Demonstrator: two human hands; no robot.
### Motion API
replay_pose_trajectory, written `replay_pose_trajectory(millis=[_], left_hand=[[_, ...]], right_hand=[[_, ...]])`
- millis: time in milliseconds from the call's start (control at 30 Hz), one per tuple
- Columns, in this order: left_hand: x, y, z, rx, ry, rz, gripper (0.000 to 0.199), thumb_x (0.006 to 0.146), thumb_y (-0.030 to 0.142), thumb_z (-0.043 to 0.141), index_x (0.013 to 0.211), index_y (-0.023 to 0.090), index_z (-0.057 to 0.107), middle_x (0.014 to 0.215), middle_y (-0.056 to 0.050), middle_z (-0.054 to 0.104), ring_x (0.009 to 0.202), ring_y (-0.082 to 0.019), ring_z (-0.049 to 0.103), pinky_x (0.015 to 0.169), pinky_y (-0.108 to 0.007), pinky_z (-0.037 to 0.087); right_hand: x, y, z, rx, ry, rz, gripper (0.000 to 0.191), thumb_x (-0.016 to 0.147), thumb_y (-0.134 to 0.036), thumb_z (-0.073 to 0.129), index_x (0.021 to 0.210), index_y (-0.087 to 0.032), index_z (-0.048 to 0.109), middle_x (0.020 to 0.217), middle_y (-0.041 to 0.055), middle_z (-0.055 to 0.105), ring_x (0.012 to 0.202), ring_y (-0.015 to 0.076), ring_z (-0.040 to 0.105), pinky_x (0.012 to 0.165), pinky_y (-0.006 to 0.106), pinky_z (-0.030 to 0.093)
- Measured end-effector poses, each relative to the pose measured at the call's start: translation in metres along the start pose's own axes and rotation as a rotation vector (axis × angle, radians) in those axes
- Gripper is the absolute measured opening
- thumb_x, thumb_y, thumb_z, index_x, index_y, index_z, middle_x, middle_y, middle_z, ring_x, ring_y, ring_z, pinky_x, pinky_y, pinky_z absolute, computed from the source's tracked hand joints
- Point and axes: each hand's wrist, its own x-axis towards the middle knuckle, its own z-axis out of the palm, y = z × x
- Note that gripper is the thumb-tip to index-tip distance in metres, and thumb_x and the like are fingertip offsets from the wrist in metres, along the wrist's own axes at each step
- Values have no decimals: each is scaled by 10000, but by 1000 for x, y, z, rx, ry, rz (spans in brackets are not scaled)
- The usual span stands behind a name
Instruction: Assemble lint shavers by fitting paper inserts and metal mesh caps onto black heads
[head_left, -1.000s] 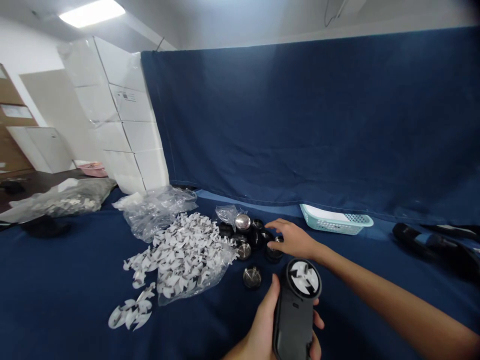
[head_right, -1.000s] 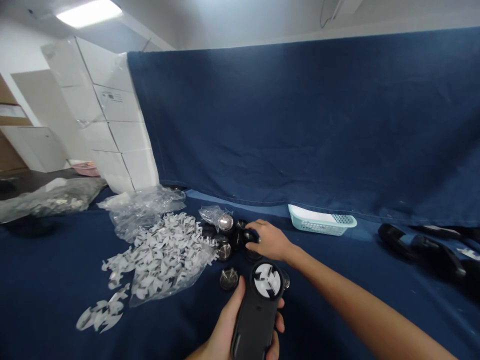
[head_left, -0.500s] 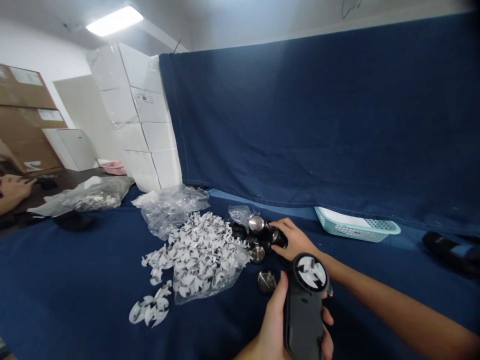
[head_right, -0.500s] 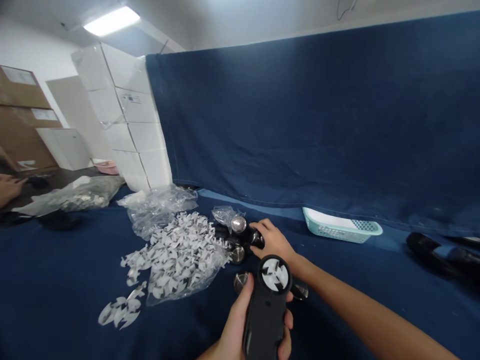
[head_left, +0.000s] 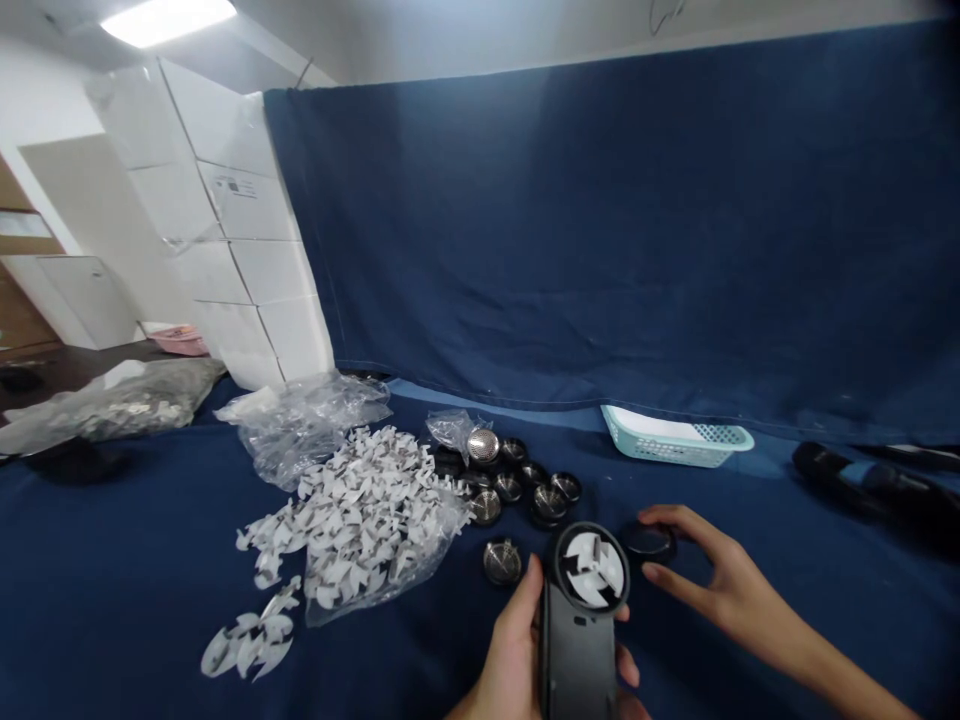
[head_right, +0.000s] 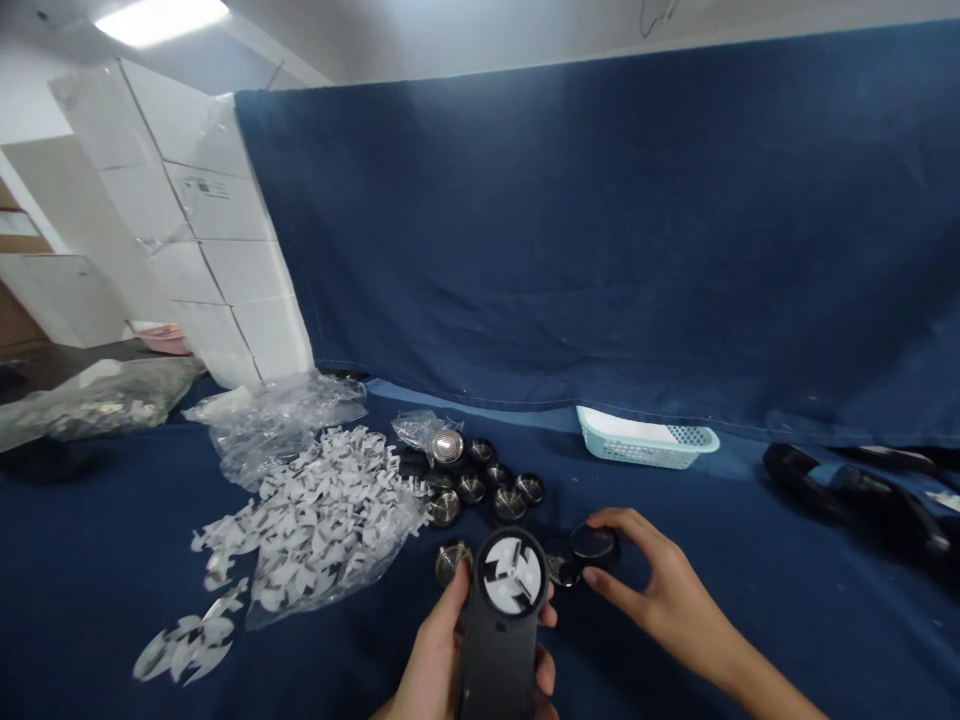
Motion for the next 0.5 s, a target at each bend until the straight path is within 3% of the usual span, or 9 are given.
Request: replay_pose_trajectory(millis=[133,300,500], left_hand=[[0,-4,-5,21,10,35,801,788,809,400,1084,109,655,846,-109,679,760,-308,684,723,-393,462],[1,-3,-6,62,136,-39,780,797,781,445,998,63,673,829,-125,694,703,-266,698,697,-340,461],[-3,7,8,12,142,-59,694,816,656,550,1170,64,629,998,-166,707,890,-309,693,836,-379,447]], right_hand=[[-24,36,7,-8,139,84,324,834,-422,618,1091,-252,517,1178,84,616,1099,273,587,959,424,460],[-27,47,13,-164,66,45,212,809,-326,619,960,-249,492,1116,79,620,1055,272,595,903,417,479],[-27,47,17,-264,42,46,402,821,-324,604,1183,-238,452,1155,91,597,1077,278,580,926,445,454]])
